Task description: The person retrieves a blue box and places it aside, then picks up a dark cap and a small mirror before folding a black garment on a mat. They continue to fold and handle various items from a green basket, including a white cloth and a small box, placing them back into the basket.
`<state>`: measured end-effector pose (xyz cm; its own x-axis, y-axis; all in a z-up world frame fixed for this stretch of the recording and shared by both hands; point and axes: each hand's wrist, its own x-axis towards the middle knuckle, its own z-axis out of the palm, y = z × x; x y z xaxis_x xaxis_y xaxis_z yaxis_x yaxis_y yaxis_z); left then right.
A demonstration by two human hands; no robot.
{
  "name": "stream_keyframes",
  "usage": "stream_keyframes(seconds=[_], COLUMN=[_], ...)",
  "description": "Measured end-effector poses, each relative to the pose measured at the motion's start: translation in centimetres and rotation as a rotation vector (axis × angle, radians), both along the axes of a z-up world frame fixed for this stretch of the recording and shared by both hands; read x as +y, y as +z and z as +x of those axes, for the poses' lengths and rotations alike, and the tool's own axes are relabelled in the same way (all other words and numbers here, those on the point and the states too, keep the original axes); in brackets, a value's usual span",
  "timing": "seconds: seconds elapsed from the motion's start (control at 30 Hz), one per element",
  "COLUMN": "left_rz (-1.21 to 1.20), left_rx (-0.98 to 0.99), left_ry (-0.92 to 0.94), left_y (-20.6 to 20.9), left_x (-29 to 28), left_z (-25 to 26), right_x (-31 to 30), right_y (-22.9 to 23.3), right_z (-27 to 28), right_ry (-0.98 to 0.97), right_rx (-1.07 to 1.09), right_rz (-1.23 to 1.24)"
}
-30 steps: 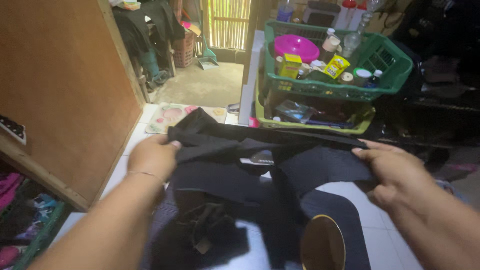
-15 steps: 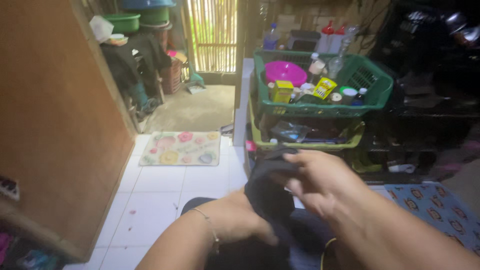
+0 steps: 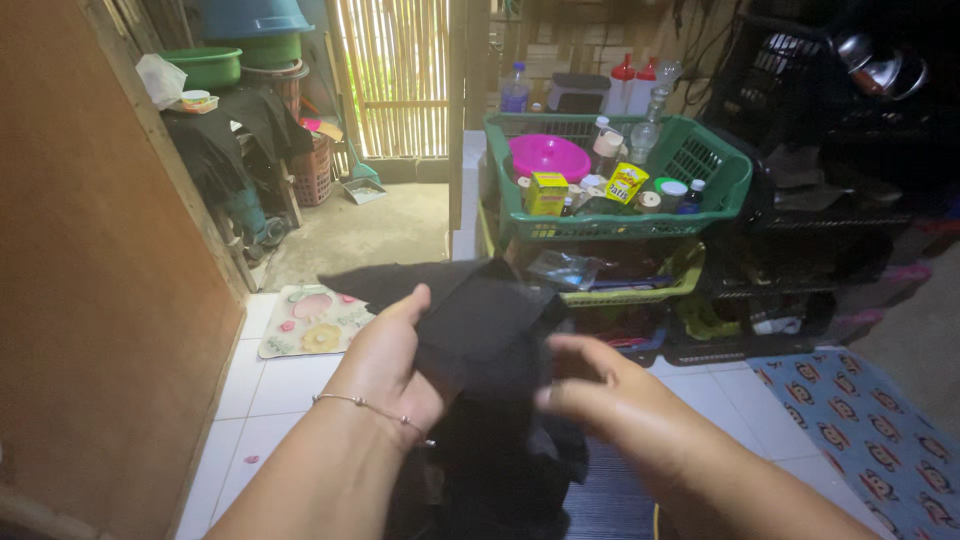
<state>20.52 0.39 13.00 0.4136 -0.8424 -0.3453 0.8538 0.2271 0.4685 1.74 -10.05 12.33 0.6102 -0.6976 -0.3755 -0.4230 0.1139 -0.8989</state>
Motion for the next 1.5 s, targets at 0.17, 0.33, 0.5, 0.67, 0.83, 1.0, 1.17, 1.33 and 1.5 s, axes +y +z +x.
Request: stream_keyframes(seconds=[0.17, 0.33, 0.5, 0.67, 0.83, 1.0, 1.17, 1.33, 1.5], left_rz=[-0.074, 0.182, 0.409, 0.077, 0.309, 0.348, 0.366, 0.424, 0.578], left_rx=[-0.002, -0.276, -1.234, -0.914, -0.903, -1.595, -1.649, -1.765, -1.738], left_ry=[-0.062, 0.004, 0.434, -0.226, -0.504, -0.279, -0.065, 0.208, 0.119], left_y=[1.1, 1.9, 0.6, 3.0, 5.9, 4.7, 1.5, 1.2, 2.1], left_x=[0.3, 0.4, 0.0, 0.2, 0.7, -0.8, -1.4, -0.5, 0.3], left_z=[-0.9, 0.1, 1.4, -1.2, -3.0, -3.5, -2.8, -4.2, -5.1], right_x=[-2.1, -3.4, -2.1, -1.0, -0.9, -1.0, -1.7, -0.8, 0.7], right_y=[-2.8, -0.6, 3.6, 3.8, 3.1, 2.3, 1.6, 2.1, 4.1], right_z=[2.9, 2.7, 1.8, 1.6, 0.9, 0.8, 1.0, 0.9, 0.3], right_ry=[0.071, -0.059, -0.112, -0.14, -0.085, -0.134, -0.005, 0.011, -0.168], right_rx=[-0.209, -0.387, -0.274, -0.096, -0.01, -0.071, -0.135, -0.071, -0.155], right_rz=[-0.288, -0.261, -0.211, -0.172, -0.169, -0.037, -0.043, -0.06, 0.081])
